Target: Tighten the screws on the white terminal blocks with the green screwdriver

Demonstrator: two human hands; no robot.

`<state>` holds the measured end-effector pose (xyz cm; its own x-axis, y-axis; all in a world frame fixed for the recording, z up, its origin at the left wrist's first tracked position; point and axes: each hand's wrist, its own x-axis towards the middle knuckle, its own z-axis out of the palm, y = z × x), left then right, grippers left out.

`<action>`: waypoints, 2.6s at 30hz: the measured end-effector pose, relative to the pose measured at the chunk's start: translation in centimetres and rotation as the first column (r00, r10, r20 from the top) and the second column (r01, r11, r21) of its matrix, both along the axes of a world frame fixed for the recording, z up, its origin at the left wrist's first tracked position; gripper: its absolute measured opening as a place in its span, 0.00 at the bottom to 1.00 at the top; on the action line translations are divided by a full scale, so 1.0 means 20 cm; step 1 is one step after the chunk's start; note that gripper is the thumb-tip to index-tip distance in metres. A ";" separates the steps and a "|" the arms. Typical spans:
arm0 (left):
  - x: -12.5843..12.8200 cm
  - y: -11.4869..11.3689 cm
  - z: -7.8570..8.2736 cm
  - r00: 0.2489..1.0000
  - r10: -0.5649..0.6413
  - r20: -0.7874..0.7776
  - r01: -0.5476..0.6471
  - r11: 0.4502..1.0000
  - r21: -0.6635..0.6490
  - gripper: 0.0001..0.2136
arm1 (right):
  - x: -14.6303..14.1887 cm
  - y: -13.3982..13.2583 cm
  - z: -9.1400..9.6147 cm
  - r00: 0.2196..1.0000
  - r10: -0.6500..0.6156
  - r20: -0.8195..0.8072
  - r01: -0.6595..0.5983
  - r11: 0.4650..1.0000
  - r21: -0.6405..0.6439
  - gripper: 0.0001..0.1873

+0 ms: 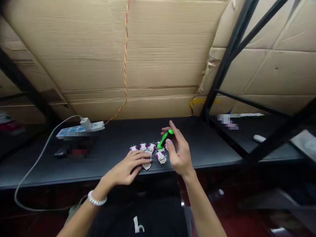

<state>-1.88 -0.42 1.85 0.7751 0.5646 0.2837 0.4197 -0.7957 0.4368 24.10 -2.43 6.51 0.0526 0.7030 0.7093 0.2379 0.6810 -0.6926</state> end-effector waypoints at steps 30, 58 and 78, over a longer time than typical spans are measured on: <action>-0.01 0.00 0.01 0.998 0.025 0.063 -0.025 1.000 -0.005 0.09 | 0.09 0.00 0.09 0.908 -0.332 -0.257 0.396 0.881 0.260 0.24; -0.26 -0.01 0.17 0.985 0.165 -0.045 -0.171 0.969 -0.180 0.15 | 0.26 0.13 0.03 0.789 -0.174 -0.589 0.263 0.963 0.067 0.28; 0.00 0.16 0.19 0.861 0.430 -0.271 -0.451 0.892 -0.017 0.16 | 0.33 0.29 -0.35 0.953 -0.171 0.250 0.215 0.963 -0.162 0.21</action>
